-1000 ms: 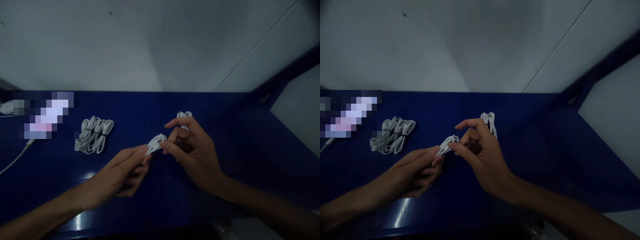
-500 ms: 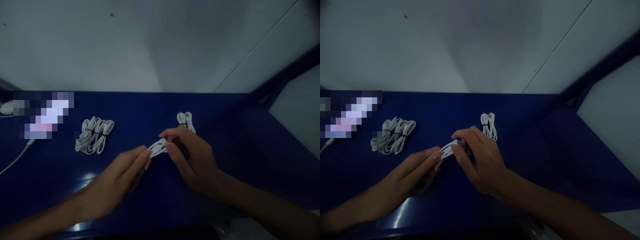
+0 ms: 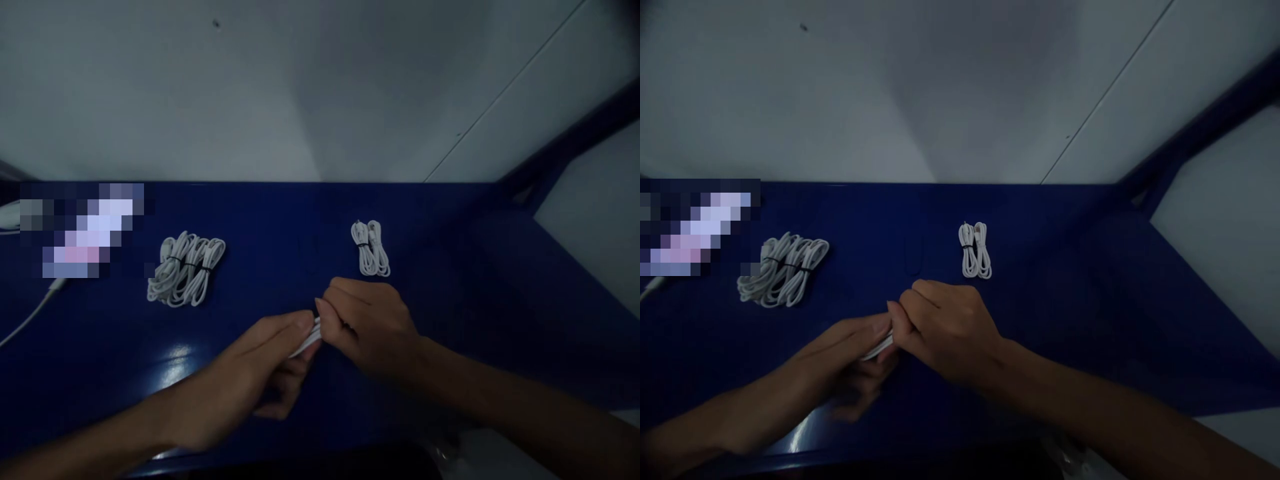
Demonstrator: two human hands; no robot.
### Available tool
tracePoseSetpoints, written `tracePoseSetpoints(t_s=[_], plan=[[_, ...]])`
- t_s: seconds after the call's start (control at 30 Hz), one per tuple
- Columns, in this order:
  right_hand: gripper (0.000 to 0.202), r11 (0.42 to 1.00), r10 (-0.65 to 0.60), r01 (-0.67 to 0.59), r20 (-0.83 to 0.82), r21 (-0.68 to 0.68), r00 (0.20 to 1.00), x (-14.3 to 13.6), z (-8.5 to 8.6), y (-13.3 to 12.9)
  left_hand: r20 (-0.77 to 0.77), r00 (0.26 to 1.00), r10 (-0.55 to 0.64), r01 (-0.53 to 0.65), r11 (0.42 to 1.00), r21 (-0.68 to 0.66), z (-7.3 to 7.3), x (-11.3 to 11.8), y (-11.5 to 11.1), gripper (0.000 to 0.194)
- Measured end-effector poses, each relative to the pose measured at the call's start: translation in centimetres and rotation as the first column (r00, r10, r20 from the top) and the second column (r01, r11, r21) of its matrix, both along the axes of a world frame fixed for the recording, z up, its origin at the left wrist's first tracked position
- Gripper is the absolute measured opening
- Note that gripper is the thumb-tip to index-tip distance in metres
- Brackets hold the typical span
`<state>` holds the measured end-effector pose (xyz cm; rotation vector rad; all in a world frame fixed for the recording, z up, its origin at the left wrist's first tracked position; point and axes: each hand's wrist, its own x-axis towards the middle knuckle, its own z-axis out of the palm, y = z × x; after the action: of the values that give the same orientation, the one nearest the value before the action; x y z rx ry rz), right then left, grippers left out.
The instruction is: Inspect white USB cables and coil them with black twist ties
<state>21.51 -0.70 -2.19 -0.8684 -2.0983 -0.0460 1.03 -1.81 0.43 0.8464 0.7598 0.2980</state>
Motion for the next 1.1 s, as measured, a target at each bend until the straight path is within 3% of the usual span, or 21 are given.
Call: tracePoseSetpoints(t_s=[0.17,0.33,0.5,0.63,0.73,0.83,0.9,1.1], plan=[[0.044,0.990,0.050,-0.040,-0.069,0.133,0.996,0.1,-0.4,0.3,0.222,0.970,-0.101,0.141,0.975,-0.174,-0.1,-0.5,0.9,0.047],[0.041,0.977,0.126,-0.113,-0.066,0.180,0.990,0.4,-0.7,0.7,0.220,0.964,-0.151,0.199,0.956,-0.217,0.1,-1.1,1.4,0.035],[0.027,0.983,0.074,-0.079,0.034,0.168,0.997,0.7,-0.7,0.5,0.134,0.985,-0.108,0.107,0.994,0.014,0.1,-0.6,1.0,0.040],[0.030,0.983,0.004,-0.027,0.127,0.181,0.992,0.4,-0.1,0.1,-0.038,0.998,-0.055,0.062,0.970,0.233,0.4,-0.4,0.1,0.042],[0.047,0.985,0.007,-0.032,0.149,0.170,0.989,0.2,0.3,-0.2,-0.155,0.988,-0.024,0.086,0.908,0.411,0.6,-0.3,-0.4,0.045],[0.053,0.989,0.007,-0.025,0.123,0.147,0.992,0.0,0.4,-0.2,-0.216,0.976,-0.029,0.155,0.791,0.592,0.8,-0.3,-0.5,0.045],[0.054,0.992,-0.016,0.003,0.108,0.125,0.994,0.0,0.3,-0.3,-0.233,0.972,-0.018,0.167,0.750,0.640,0.9,-0.3,-0.5,0.044],[0.052,0.993,-0.010,-0.004,0.116,0.118,0.993,0.2,-0.1,-0.1,-0.234,0.969,-0.085,0.169,0.916,0.364,1.6,-0.7,0.0,0.044]])
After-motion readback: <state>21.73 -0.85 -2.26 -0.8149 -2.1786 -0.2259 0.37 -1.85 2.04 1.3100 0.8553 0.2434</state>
